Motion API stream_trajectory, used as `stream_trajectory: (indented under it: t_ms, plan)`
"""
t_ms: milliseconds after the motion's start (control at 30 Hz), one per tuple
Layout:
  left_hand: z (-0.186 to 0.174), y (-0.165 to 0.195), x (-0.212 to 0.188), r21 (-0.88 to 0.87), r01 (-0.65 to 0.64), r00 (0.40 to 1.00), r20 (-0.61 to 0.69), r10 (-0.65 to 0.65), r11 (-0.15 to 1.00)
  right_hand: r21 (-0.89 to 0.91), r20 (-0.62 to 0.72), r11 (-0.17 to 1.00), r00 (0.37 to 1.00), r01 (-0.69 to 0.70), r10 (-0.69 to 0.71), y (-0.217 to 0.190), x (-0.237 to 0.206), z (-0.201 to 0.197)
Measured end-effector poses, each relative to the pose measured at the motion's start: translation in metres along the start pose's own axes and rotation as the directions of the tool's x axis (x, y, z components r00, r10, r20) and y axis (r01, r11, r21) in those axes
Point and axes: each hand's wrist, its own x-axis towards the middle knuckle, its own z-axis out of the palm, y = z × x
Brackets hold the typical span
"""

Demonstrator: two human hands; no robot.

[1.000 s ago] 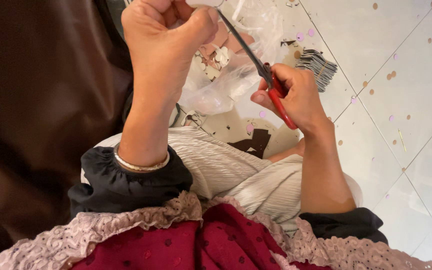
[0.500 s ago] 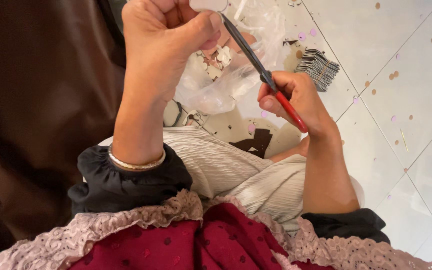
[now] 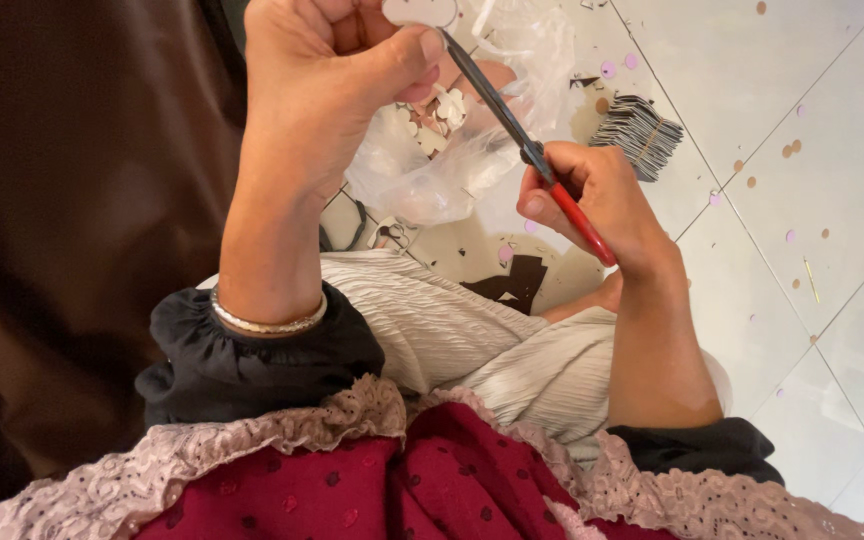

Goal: The person sits on the floor and uses red-handled scissors to cut cloud-shaped outlines from a sheet of white paper. The person rotates the paper and trims the edges to separate individual shapes, with cut pieces falling onto the floor.

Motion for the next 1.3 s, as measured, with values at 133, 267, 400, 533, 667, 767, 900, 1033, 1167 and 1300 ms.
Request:
stream_trajectory:
  t_ms: [133, 267, 400, 533, 667, 767, 900, 1033, 1167, 1300]
  plan:
    - [-0.003, -0.005, -0.001, 0.01, -0.022, 1.0, 0.011, 0.022, 1.0, -0.05, -0.028, 0.999, 1.0, -0.001, 0.0, 0.001, 0.0, 0.001]
    - [-0.008, -0.01, -0.001, 0.027, -0.05, 0.997, 0.053, 0.048, 0.998, -0.022, -0.018, 1.0, 1.0, 0.004, -0.004, 0.006, 0.0, -0.002]
    - [-0.008, -0.01, -0.003, -0.02, -0.025, 0.998, 0.056, 0.026, 0.999, -0.046, 0.001, 0.999, 1.0, 0.012, -0.012, 0.009, -0.001, -0.007]
    - [-0.006, -0.011, -0.002, -0.035, -0.002, 0.999, 0.046, 0.003, 0.999, -0.048, -0.004, 0.998, 0.999, 0.044, -0.044, 0.01, -0.003, -0.01]
    - [-0.006, -0.01, -0.002, -0.023, -0.018, 0.998, 0.063, 0.02, 1.0, -0.059, -0.004, 0.997, 0.999, 0.042, -0.042, 0.01, -0.003, -0.01]
    - [-0.006, -0.009, -0.003, 0.005, 0.02, 0.999, 0.026, -0.021, 1.0, -0.085, -0.007, 0.996, 1.0, 0.009, -0.009, 0.01, -0.002, -0.01]
    - [-0.006, -0.01, -0.002, -0.103, 0.022, 0.997, 0.074, -0.015, 0.994, -0.029, 0.021, 0.998, 0.999, 0.047, -0.046, 0.007, 0.0, -0.008]
    - [-0.005, -0.012, -0.001, -0.107, 0.03, 0.998, 0.065, -0.023, 0.994, -0.028, 0.003, 0.999, 1.0, -0.03, 0.03, 0.005, 0.001, -0.006]
    - [-0.003, -0.012, -0.001, -0.08, 0.08, 0.997, 0.01, -0.08, 0.994, 0.0, -0.005, 1.0, 1.0, -0.014, 0.014, 0.005, 0.002, -0.011]
    - [-0.002, -0.011, -0.001, -0.062, 0.082, 0.996, 0.024, -0.081, 0.995, -0.078, -0.037, 0.997, 0.999, 0.013, -0.016, 0.006, -0.001, -0.016]
